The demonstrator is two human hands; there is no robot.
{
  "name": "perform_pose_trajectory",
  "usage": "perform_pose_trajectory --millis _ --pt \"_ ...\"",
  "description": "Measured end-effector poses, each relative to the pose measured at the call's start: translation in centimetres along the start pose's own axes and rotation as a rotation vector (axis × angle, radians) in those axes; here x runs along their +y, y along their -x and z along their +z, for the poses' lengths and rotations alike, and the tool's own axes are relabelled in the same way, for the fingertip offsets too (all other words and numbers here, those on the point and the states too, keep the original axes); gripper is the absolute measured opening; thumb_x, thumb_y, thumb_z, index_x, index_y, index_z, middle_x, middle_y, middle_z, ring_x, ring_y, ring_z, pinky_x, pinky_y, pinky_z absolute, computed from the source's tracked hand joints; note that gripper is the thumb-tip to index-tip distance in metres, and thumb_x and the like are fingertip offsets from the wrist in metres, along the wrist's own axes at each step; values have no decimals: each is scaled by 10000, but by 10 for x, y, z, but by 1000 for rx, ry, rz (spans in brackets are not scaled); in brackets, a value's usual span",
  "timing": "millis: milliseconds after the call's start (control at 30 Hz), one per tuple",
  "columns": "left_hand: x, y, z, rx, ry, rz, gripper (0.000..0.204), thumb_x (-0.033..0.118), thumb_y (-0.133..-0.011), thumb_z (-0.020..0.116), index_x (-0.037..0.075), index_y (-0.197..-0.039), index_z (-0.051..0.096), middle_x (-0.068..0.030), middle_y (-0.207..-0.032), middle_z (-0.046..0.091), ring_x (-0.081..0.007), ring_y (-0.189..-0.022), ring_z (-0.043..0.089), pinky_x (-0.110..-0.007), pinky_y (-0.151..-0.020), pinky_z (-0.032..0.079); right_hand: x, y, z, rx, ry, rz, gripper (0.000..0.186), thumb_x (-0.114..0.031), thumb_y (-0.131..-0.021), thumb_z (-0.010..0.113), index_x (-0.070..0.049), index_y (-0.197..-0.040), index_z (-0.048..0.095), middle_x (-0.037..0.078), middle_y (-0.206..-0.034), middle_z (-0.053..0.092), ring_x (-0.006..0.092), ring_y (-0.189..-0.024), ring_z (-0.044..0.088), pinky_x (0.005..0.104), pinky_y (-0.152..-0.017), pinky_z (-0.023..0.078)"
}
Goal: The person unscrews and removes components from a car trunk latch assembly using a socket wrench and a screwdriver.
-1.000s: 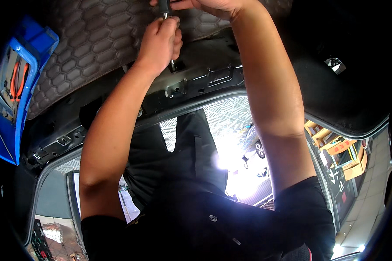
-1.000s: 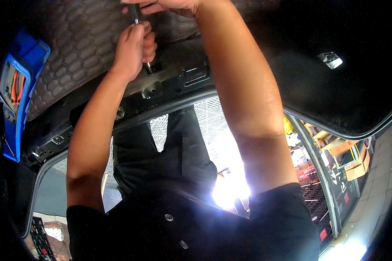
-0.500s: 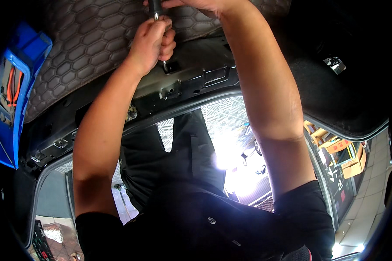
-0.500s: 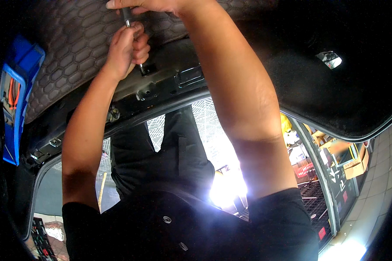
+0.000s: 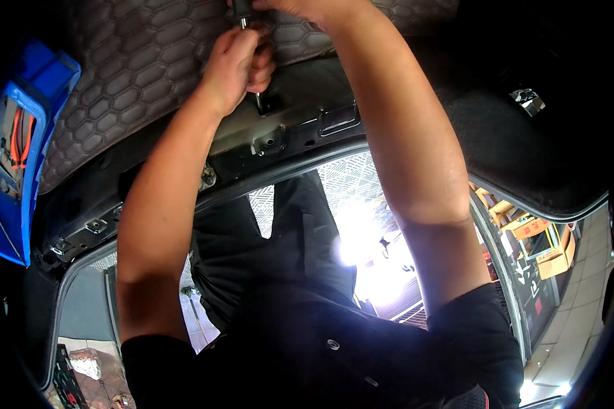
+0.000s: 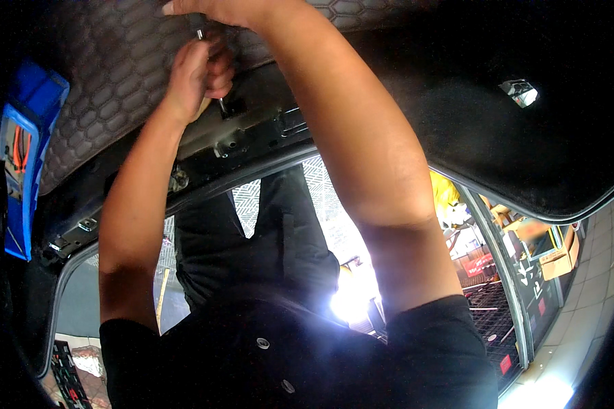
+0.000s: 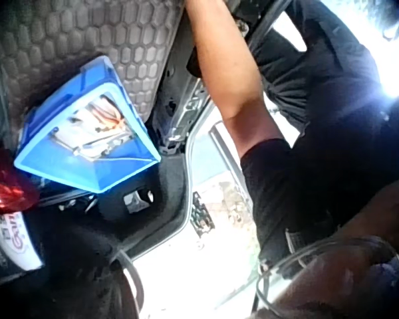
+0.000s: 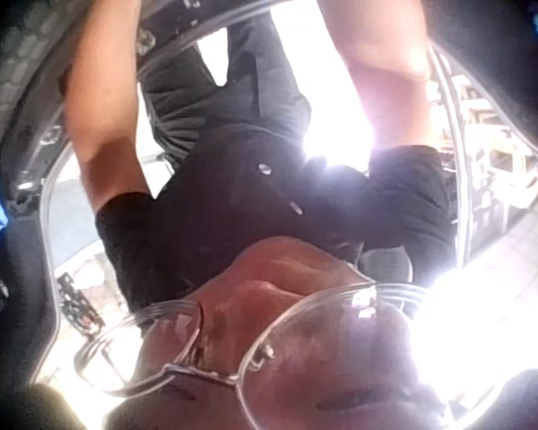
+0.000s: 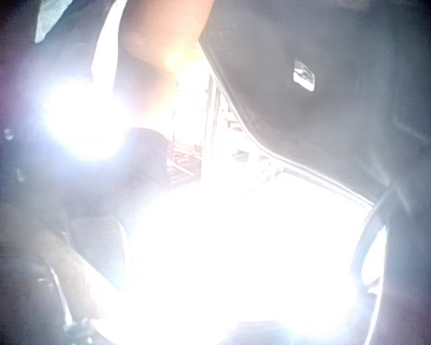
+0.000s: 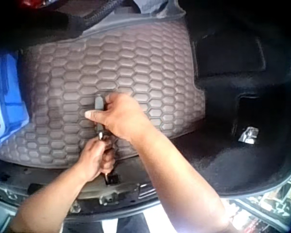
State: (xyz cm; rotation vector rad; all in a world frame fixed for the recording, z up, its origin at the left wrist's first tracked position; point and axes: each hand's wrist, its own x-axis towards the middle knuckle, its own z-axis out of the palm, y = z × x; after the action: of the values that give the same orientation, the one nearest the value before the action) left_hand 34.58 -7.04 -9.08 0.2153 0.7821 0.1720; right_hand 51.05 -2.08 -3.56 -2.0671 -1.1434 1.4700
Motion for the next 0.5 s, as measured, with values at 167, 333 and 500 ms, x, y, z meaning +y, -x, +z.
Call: perform_pose_trajectory --millis 167,333,500 --pt "4 7 2 -29 43 -39 200 308 -1046 469 153 -923 438 50 -709 310 -81 -576 271 -247 -500 232 19 -3 11 -30 -338 15 353 -275 -874 837 31 -846 665 97 -742 691 138 -681 644 328 -601 505" --pt "4 -6 -3 -24 70 -25 270 357 -1068 447 104 -1030 534 47 -728 390 -78 -586 320 -240 -529 276 -1 17 -4 105 -44 -59 405 -301 -941 766 88 -974 659 104 -836 718 171 -740 651 322 -662 518" --pt "20 -10 15 -45 116 -17 169 297 -1066 477 138 -1013 497 54 -707 377 -63 -548 318 -227 -477 248 21 -1 5 277 -218 -150 424 -325 -951 754 94 -964 687 94 -815 719 129 -752 641 308 -658 513"
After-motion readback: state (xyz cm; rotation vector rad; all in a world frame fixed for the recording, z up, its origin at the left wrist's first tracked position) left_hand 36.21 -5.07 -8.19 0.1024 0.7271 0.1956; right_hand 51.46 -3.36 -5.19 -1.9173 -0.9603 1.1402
